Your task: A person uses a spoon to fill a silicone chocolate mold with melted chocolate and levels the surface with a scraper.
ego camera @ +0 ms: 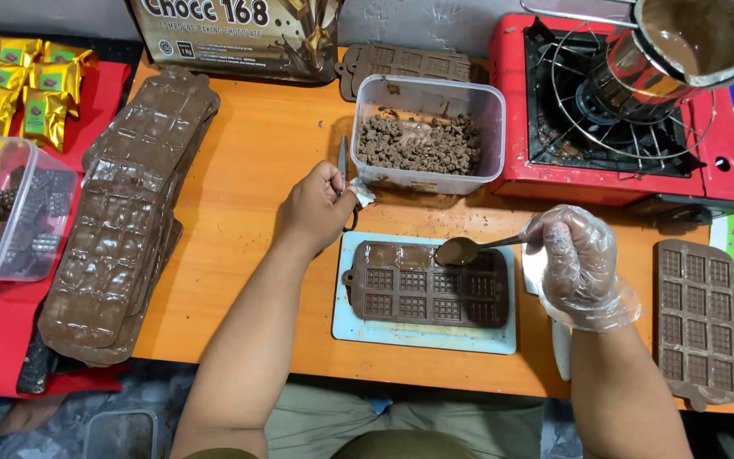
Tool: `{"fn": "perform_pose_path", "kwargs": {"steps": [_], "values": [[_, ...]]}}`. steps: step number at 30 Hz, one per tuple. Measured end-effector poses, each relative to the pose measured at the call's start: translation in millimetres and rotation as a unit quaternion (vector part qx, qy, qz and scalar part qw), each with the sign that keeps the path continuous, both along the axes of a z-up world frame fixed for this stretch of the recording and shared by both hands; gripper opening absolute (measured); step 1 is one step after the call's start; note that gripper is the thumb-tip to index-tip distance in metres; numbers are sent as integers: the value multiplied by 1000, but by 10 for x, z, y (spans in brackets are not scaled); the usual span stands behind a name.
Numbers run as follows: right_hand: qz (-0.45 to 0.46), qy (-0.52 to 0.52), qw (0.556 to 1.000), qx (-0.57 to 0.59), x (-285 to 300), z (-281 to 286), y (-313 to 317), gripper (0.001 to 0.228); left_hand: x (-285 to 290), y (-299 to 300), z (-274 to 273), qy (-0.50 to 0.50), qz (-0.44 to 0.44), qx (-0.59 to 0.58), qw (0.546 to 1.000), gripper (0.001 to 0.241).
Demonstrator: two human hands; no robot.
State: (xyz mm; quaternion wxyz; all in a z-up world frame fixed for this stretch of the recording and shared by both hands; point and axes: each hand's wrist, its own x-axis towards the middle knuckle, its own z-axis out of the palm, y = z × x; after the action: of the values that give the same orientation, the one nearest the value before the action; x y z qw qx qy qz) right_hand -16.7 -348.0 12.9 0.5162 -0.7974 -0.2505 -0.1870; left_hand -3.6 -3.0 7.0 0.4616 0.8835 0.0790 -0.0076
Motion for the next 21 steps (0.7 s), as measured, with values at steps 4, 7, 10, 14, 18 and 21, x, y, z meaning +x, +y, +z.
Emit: {"fn": "perform_pose_path", "kwargs": {"steps": [4, 7, 10, 14, 18, 21], "values": [[5, -14, 1000, 16, 14, 22, 32, 42, -22, -12, 35, -10, 6, -16, 1000, 12], [6, -14, 999, 33, 33, -9, 22, 39, -45, -13, 54, -16, 8, -22, 1000, 13], [5, -20, 999, 44, 42, -18, 52, 39, -51, -10, 68, -23, 9, -31, 999, 14], [13, -26, 999, 42, 55, -6, 74, 39, -77, -8, 98, -30, 8, -48, 998, 14], [14, -33, 998, 52, 51, -25, 113, 42, -82, -8, 99, -27, 9, -48, 998, 12], [15, -33, 997, 63, 84, -102, 87, 42, -61, -2, 78, -30, 5, -46, 998, 11]]}}
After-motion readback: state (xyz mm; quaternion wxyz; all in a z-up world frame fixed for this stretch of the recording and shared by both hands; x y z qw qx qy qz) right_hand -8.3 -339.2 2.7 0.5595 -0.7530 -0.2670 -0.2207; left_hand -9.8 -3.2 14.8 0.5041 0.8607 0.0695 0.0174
